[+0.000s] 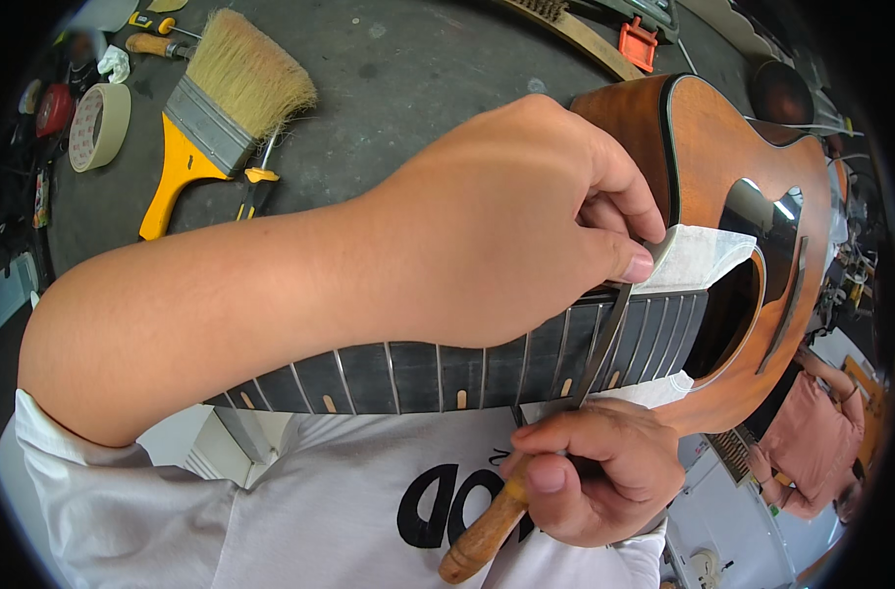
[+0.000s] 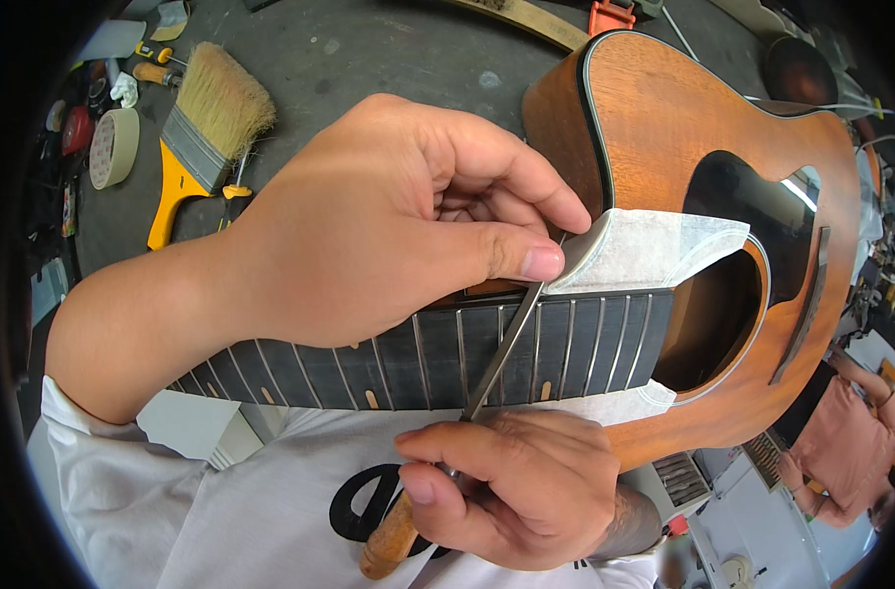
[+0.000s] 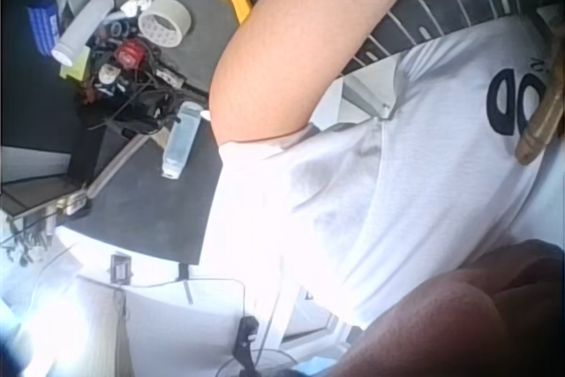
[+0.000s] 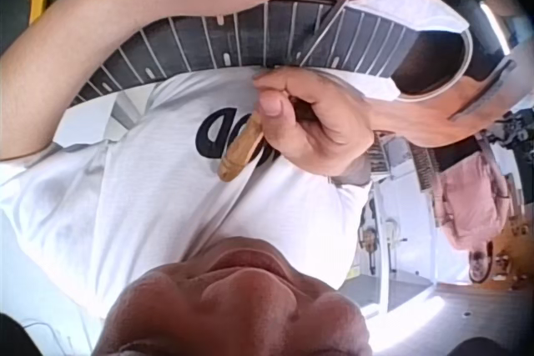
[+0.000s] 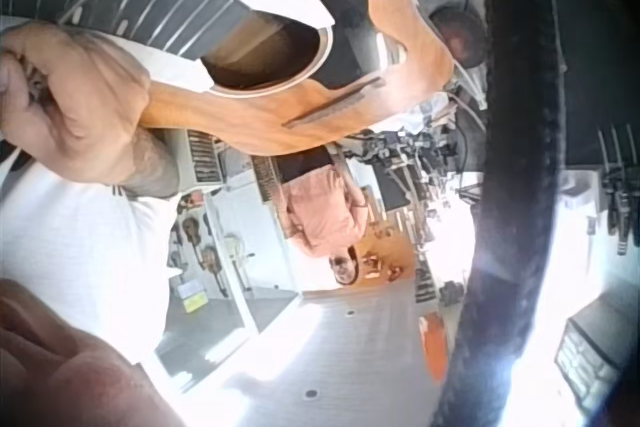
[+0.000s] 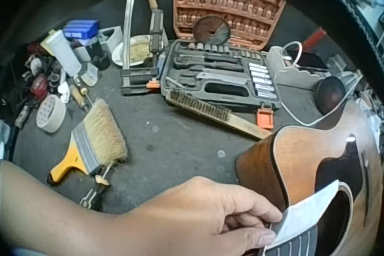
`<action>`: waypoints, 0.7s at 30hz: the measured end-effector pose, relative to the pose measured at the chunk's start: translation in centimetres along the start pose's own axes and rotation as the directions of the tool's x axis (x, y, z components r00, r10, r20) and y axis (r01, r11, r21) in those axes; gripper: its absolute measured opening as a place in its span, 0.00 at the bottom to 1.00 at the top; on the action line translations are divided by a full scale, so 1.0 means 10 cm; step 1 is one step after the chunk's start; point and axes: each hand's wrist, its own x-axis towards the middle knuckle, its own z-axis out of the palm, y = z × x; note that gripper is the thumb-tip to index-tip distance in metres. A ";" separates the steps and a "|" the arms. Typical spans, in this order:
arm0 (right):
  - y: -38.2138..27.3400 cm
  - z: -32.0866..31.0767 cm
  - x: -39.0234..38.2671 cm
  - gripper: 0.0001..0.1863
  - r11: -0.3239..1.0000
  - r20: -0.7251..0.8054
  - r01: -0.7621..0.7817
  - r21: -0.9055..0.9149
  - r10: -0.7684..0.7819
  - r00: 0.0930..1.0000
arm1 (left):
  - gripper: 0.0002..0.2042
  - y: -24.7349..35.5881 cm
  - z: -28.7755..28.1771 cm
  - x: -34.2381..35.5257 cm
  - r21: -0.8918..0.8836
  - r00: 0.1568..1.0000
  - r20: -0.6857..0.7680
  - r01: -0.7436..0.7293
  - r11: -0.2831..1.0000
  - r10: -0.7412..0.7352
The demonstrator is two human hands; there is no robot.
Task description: The person uses a small metal file to smooth the frets on the neck of an acoustic guitar. They then use a brush to sweep away debris from the fretboard before resuming the filing process.
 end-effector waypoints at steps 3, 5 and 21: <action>0.01 0.00 0.00 0.09 1.000 0.003 -0.001 0.017 0.001 1.000 | 0.10 0.01 0.01 0.00 0.011 1.000 -0.001 -0.003 1.000 0.003; 0.02 -0.01 0.00 0.09 1.000 0.006 0.001 0.027 -0.001 1.000 | 0.10 0.01 0.01 -0.01 0.006 1.000 -0.006 -0.005 1.000 0.005; 0.01 -0.01 0.06 0.07 0.997 0.048 0.080 -0.010 -0.079 0.996 | 0.07 0.06 0.05 0.00 -0.045 0.999 -0.007 -0.051 0.998 0.051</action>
